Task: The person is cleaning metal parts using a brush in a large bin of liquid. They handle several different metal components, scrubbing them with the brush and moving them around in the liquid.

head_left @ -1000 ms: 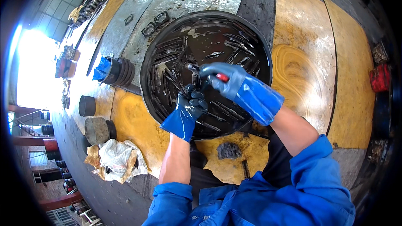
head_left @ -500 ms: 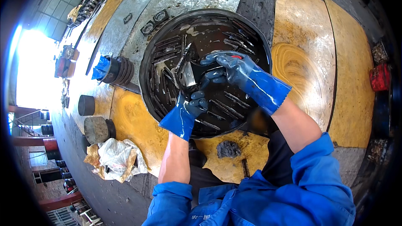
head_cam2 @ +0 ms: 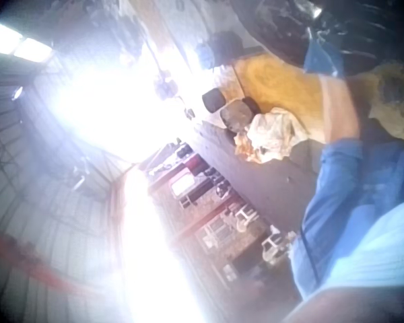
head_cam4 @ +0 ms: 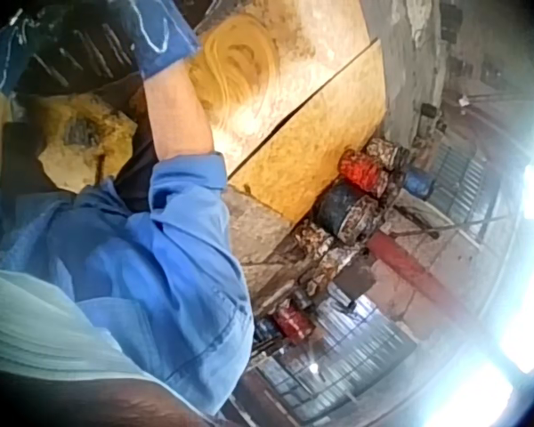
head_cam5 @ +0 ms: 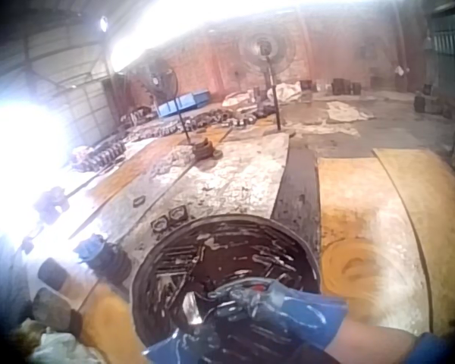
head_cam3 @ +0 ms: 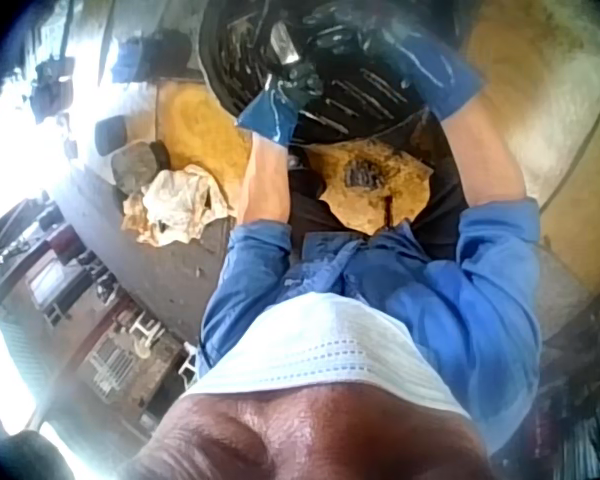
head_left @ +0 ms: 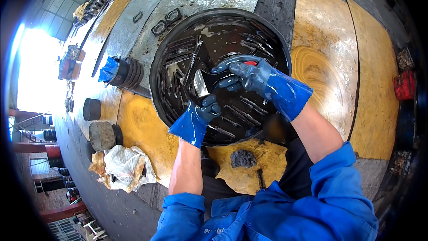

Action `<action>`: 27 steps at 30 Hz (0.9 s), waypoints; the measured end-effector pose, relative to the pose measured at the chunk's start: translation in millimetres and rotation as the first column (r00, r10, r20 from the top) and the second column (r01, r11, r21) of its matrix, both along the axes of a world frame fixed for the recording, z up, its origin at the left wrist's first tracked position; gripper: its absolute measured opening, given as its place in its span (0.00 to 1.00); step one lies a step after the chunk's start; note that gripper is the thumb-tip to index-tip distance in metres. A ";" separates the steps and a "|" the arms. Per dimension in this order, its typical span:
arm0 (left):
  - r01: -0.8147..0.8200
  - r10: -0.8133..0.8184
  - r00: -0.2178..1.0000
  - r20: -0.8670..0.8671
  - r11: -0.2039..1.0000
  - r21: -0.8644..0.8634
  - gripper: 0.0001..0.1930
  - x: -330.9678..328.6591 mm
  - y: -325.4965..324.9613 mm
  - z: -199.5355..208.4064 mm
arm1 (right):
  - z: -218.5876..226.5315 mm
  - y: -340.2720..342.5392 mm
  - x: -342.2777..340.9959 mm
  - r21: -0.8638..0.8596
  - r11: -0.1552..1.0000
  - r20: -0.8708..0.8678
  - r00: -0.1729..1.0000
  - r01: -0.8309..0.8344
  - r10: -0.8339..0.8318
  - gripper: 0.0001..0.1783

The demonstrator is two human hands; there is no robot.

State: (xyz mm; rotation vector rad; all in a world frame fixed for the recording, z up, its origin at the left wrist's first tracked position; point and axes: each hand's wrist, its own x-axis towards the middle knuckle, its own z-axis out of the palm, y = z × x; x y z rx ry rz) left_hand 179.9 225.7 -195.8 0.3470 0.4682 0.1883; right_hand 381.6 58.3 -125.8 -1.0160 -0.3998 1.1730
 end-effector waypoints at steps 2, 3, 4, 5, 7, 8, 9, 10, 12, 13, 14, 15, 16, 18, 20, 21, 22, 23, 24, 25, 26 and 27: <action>-0.004 0.004 1.000 -0.001 0.999 -0.048 0.11 2.5 -0.1 -0.7 | -9.5 0.0 1.2 0.046 0.999 -0.077 0.997 0.017 -0.014 0.15; -0.004 0.004 1.000 0.001 0.998 -0.066 0.11 2.0 1.9 -3.1 | -7.0 0.2 1.2 0.046 0.999 -0.078 0.997 0.012 -0.009 0.15; 0.002 -0.002 1.000 0.005 0.997 -0.083 0.11 0.4 3.9 -5.2 | -2.5 -0.5 1.7 0.028 1.000 -0.064 0.998 -0.004 0.006 0.15; 0.015 -0.014 1.000 0.010 0.994 -0.110 0.11 -0.1 6.3 -7.8 | 0.6 -1.1 1.9 0.010 1.000 -0.050 0.999 -0.020 0.020 0.15; 0.040 -0.036 0.999 0.028 0.987 -0.155 0.11 0.4 11.7 -14.9 | 2.6 -2.2 2.8 0.042 0.998 0.028 0.999 -0.045 0.044 0.14; 0.055 -0.049 0.998 0.036 0.982 -0.180 0.12 0.9 13.1 -18.8 | 2.9 -2.8 3.4 0.072 0.995 0.106 0.992 -0.070 0.062 0.14; 0.069 -0.062 0.997 0.042 0.975 -0.209 0.12 2.7 15.4 -22.3 | 2.4 -3.5 4.8 0.072 0.995 0.106 0.992 -0.068 0.060 0.14; 0.087 -0.077 0.996 0.051 0.969 -0.229 0.12 3.7 17.9 -25.5 | 1.5 -4.2 6.7 0.058 0.995 0.202 0.977 -0.083 0.070 0.14; 0.109 -0.096 0.993 0.061 0.958 -0.264 0.12 5.1 20.5 -32.7 | 3.2 -5.0 6.8 0.041 0.995 0.294 0.952 -0.096 0.080 0.13; 0.120 -0.105 0.992 0.067 0.954 -0.274 0.13 5.7 22.4 -36.3 | 7.4 -5.4 4.4 0.016 0.994 0.371 0.924 -0.106 0.093 0.12; 0.131 -0.115 0.991 0.072 0.947 -0.292 0.13 6.7 23.8 -40.2 | 9.3 -5.9 2.1 -0.010 0.993 0.444 0.889 -0.115 0.107 0.12; 0.147 -0.129 0.989 0.079 0.941 -0.306 0.13 8.5 25.4 -43.3 | 8.2 -6.9 1.1 -0.009 0.994 0.446 0.889 -0.113 0.105 0.12; 0.159 -0.138 0.986 0.089 0.936 -0.315 0.14 10.4 27.0 -46.3 | 4.7 -7.6 0.0 0.061 0.992 0.599 0.799 -0.111 0.053 0.12; 0.188 -0.163 0.981 0.104 0.925 -0.330 0.14 13.5 29.5 -53.6 | -1.1 -7.0 -7.4 0.141 0.985 0.722 0.691 -0.100 -0.033 0.14; 0.218 -0.186 0.975 0.122 0.913 -0.344 0.15 16.6 31.5 -61.9 | -1.2 -8.8 -13.6 0.133 0.988 0.775 0.630 -0.081 -0.053 0.13; 0.230 -0.195 0.972 0.133 0.910 -0.345 0.15 16.9 33.3 -65.6 | -0.3 -8.7 -16.9 0.127 0.990 0.822 0.566 -0.066 -0.068 0.13; 0.242 -0.203 0.968 0.146 0.907 -0.344 0.16 17.1 36.0 -68.6 | -1.7 -6.3 -20.5 0.168 0.984 0.846 0.521 -0.063 -0.111 0.12; 0.249 -0.208 0.966 0.154 0.909 -0.334 0.16 16.1 37.8 -71.5 | -0.8 -5.5 -23.2 0.171 0.983 0.845 0.523 -0.062 -0.114 0.12; 0.253 -0.214 0.965 0.150 0.908 -0.335 0.16 20.0 36.8 -70.5 | -1.4 -6.4 -24.3 0.137 0.988 0.882 0.462 -0.067 -0.091 0.13; 0.260 -0.225 0.964 0.143 0.912 -0.318 0.17 22.8 37.1 -68.6 | -1.9 -7.1 -26.1 0.103 0.992 0.914 0.399 -0.070 -0.067 0.13; 0.221 -0.211 0.975 0.065 0.925 -0.308 0.16 23.5 36.1 -66.6 | -6.5 -6.5 -29.4 0.149 0.988 0.934 0.334 -0.052 -0.123 0.13; 0.187 -0.199 0.980 -0.011 0.937 -0.295 0.16 27.1 32.7 -59.5 | -6.6 -7.6 -30.6 0.148 0.988 0.935 0.333 -0.048 -0.124 0.13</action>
